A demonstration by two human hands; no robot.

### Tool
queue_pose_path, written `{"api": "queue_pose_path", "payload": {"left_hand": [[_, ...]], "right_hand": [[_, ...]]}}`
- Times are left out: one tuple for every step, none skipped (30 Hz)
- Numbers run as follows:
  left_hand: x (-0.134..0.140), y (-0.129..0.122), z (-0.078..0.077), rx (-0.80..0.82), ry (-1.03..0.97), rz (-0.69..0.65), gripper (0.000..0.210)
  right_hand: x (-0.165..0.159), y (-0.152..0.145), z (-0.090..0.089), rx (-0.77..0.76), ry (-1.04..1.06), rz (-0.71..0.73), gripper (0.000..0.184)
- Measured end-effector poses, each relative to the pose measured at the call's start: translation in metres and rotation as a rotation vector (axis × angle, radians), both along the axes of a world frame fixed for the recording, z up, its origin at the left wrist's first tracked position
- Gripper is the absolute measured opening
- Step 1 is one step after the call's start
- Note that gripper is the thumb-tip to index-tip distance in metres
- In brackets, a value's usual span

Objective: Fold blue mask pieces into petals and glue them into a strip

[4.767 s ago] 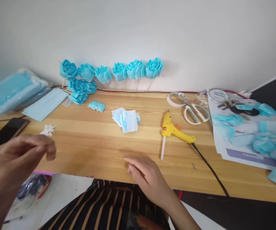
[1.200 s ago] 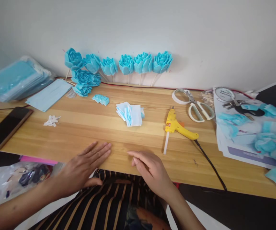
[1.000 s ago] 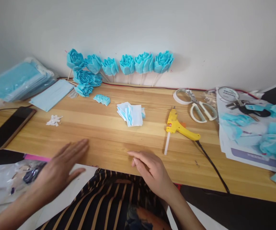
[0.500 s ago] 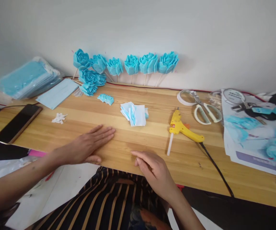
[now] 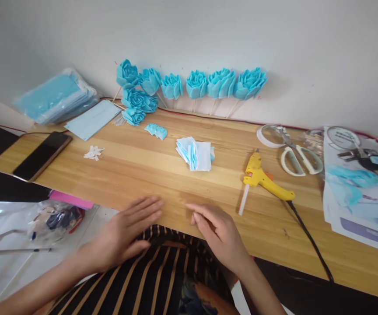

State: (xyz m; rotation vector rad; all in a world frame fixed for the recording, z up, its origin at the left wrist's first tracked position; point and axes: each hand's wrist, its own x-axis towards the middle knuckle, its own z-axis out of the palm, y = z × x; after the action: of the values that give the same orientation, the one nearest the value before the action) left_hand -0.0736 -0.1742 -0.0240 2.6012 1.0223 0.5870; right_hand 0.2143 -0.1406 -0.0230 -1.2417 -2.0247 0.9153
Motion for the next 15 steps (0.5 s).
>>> {"api": "queue_pose_path", "payload": {"left_hand": [[0.012,0.003,-0.006,0.039,0.073,-0.007,0.062],[0.02,0.006,-0.011,0.079,0.125,0.007,0.073],[0.023,0.008,-0.015,0.09,0.182,0.039,0.078],[0.02,0.008,-0.018,0.098,0.232,0.092,0.078],[0.011,0.007,-0.02,0.099,0.276,0.177,0.076],[-0.003,0.003,-0.02,0.109,0.312,0.287,0.073],[-0.023,-0.003,-0.02,0.121,0.338,0.425,0.071],[-0.046,-0.012,-0.02,0.138,0.359,0.597,0.07],[-0.071,-0.025,-0.021,0.155,0.379,0.771,0.067],[-0.096,-0.04,-0.024,0.147,0.4,0.921,0.062],[-0.12,-0.057,-0.028,0.121,0.413,1.032,0.055],[-0.14,-0.075,-0.036,0.075,0.405,1.127,0.046],[-0.155,-0.093,-0.047,0.054,0.387,1.211,0.04],[-0.163,-0.109,-0.061,-0.036,0.374,1.242,0.04],[-0.166,-0.123,-0.078,-0.178,0.329,1.187,0.042]], "right_hand": [[0.0,-0.001,0.0,-0.007,-0.006,-0.005,0.027],[0.0,-0.001,0.0,-0.015,-0.01,-0.009,0.027],[0.001,-0.002,0.0,-0.023,-0.013,-0.01,0.027],[0.002,-0.002,0.001,-0.032,-0.016,-0.011,0.028],[0.003,-0.003,0.001,-0.036,-0.016,-0.011,0.028],[0.004,-0.003,0.002,-0.039,-0.015,-0.011,0.028],[0.006,-0.003,0.003,-0.042,-0.014,-0.011,0.028],[0.008,-0.003,0.004,-0.042,-0.012,-0.011,0.028],[0.01,-0.003,0.005,-0.042,-0.01,-0.013,0.028],[0.012,-0.002,0.007,-0.039,-0.008,-0.016,0.028],[0.015,-0.002,0.008,-0.036,-0.007,-0.022,0.028],[0.017,0.0,0.01,-0.033,-0.01,-0.033,0.028],[0.018,0.001,0.011,-0.03,-0.017,-0.049,0.028],[0.019,0.003,0.013,-0.027,-0.027,-0.064,0.028],[0.02,0.006,0.015,-0.02,-0.038,-0.076,0.028]]}}
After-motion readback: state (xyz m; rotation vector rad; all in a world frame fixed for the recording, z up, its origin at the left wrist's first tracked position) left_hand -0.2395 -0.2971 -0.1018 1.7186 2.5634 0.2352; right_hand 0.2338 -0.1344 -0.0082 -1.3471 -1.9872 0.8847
